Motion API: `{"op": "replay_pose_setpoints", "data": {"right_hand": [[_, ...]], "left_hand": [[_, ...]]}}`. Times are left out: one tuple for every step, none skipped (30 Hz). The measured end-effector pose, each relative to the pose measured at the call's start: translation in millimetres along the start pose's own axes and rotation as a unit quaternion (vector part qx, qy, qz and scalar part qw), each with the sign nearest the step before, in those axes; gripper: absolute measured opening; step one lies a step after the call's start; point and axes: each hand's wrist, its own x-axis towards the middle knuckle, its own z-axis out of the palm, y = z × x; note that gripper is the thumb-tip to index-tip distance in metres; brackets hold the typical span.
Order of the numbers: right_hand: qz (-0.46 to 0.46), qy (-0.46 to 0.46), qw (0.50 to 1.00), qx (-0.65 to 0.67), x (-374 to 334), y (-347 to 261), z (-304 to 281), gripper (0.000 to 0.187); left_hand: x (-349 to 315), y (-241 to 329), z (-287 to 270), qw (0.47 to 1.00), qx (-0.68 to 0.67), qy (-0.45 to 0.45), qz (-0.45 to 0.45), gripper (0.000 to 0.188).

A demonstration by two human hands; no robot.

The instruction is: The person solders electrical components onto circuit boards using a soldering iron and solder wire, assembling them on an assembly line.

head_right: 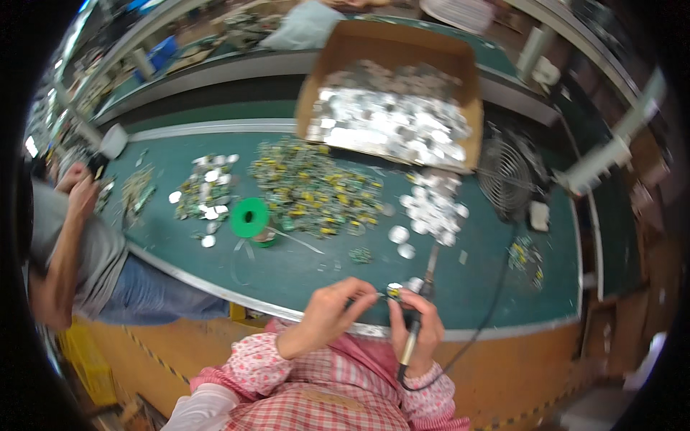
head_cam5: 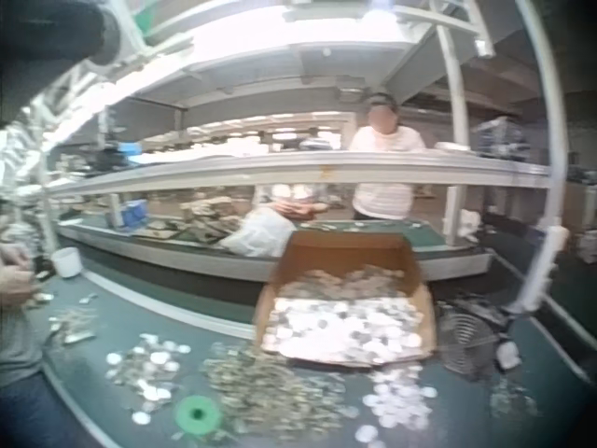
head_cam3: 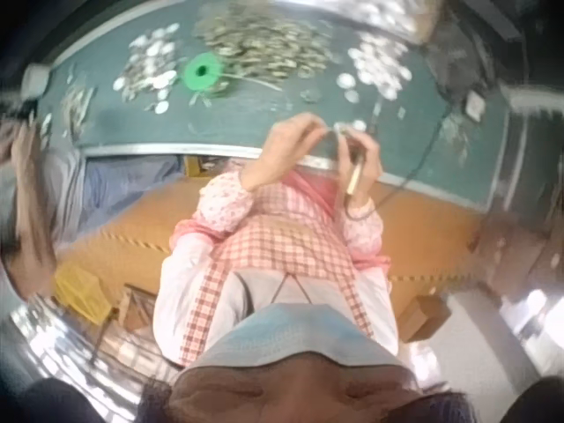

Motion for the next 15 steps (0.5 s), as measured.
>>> {"op": "replay_pose_setpoints", "data": {"right_hand": [[0.020, 0.004, 1.000, -0.002, 0.3, -5.5, 0.3, 0.025], [0.011, 0.003, 1.000, -0.003, -1.9, -2.4, 0.9, 0.025], [0.002, 0.003, 1.000, -0.005, -2.1, -1.2, 4.7, 0.024], [0.009, -0.009, 1.000, 0.008, -0.7, -5.3, 7.7, 0.024], [0.005, -0.021, 1.000, 0.016, 0.1, -8.5, 8.8, 0.024], [0.005, -0.035, 0.999, 0.009, 0.8, -11.4, 9.3, 0.024], [0.006, -0.042, 0.999, 0.004, 2.2, -15.5, 13.3, 0.024], [0.018, -0.040, 0.999, 0.006, -0.5, -15.6, 13.5, 0.023], [0.018, -0.035, 0.999, -0.007, -1.5, -18.3, 11.3, 0.023], [0.027, -0.021, 0.999, -0.001, -3.4, -20.1, 10.1, 0.023], [0.040, -0.006, 0.999, -0.008, -3.6, -20.0, 7.8, 0.023], [0.032, -0.011, 0.999, -0.013, -3.5, -19.2, 8.7, 0.023], [0.034, -0.009, 0.999, -0.021, -3.3, -19.3, 7.7, 0.023], [0.030, -0.018, 0.999, -0.024, -2.6, -20.1, 9.5, 0.023], [0.027, -0.025, 0.999, -0.032, -1.6, -21.0, 12.1, 0.023]], "left_hand": [[0.5, -1.6, 1.4, 1.000, -0.028, -0.007, 0.009, 0.012], [-1.1, -4.3, 3.7, 0.997, -0.070, -0.011, 0.004, 0.014], [-3.4, -6.9, -2.8, 0.998, -0.063, 0.004, -0.002, 0.014], [-5.3, -5.7, -5.8, 0.996, -0.088, 0.009, -0.025, 0.014], [-7.8, -4.5, -8.7, 0.992, -0.114, 0.014, -0.047, 0.015], [-11.3, -3.7, -11.0, 0.988, -0.135, 0.030, -0.066, 0.015], [-11.3, -2.6, -11.7, 0.989, -0.127, 0.038, -0.069, 0.015], [-11.8, -1.2, -13.0, 0.987, -0.134, 0.030, -0.078, 0.015], [-12.6, -0.4, -12.0, 0.986, -0.141, 0.022, -0.087, 0.015], [-13.4, -4.1, -6.6, 0.980, -0.184, 0.022, -0.076, 0.015], [-10.3, -6.4, -4.1, 0.979, -0.196, 0.007, -0.061, 0.015], [-9.8, -9.2, -5.6, 0.978, -0.197, 0.005, -0.063, 0.014], [-7.4, -6.4, -3.2, 0.977, -0.202, -0.004, -0.062, 0.014], [-6.6, -6.2, -4.3, 0.975, -0.211, -0.014, -0.061, 0.014], [-7.0, -9.1, -9.9, 0.987, -0.150, 0.012, -0.056, 0.013]]}}
